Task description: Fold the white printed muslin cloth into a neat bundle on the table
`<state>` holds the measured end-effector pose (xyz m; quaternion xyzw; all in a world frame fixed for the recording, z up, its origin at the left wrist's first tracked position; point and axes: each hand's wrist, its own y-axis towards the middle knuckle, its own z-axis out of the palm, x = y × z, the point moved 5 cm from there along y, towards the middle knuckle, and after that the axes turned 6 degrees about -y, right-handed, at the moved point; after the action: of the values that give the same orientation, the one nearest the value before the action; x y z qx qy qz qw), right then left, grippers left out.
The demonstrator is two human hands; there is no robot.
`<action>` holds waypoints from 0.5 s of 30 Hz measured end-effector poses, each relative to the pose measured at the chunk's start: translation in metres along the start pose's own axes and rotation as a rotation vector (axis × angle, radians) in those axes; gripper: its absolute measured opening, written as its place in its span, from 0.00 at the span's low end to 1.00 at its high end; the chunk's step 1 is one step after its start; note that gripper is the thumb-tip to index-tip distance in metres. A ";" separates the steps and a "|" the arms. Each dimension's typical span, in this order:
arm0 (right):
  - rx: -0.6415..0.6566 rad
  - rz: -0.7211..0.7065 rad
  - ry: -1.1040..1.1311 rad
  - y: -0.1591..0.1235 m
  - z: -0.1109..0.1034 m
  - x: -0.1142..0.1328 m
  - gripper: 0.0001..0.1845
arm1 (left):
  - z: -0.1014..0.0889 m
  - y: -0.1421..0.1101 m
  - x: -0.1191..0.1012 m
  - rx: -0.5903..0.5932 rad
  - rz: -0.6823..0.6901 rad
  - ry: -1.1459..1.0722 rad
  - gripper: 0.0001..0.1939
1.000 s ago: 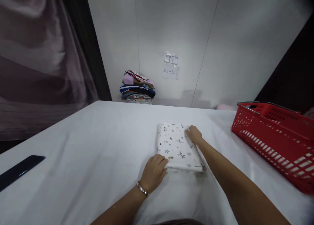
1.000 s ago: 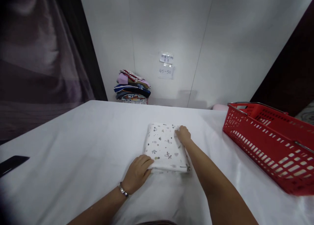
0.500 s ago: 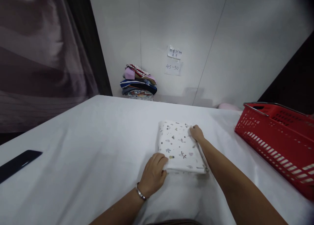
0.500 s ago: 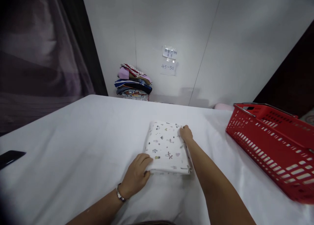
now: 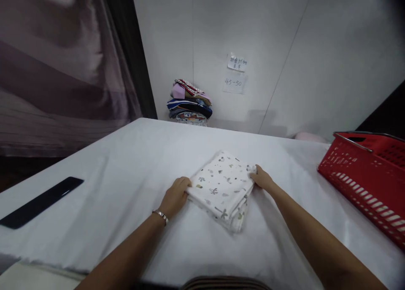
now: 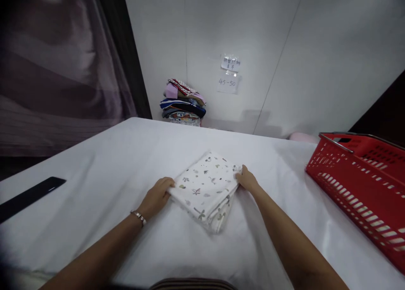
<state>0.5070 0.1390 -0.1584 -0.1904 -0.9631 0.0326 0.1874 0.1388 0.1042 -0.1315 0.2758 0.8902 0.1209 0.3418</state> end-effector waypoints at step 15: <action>-0.291 -0.562 -0.173 0.007 0.000 0.015 0.25 | 0.017 -0.029 -0.048 0.058 0.264 0.214 0.15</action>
<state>0.4964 0.1514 -0.1542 0.0617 -0.9849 -0.1423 0.0775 0.1679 0.0536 -0.1300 0.3855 0.8807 0.1678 0.2184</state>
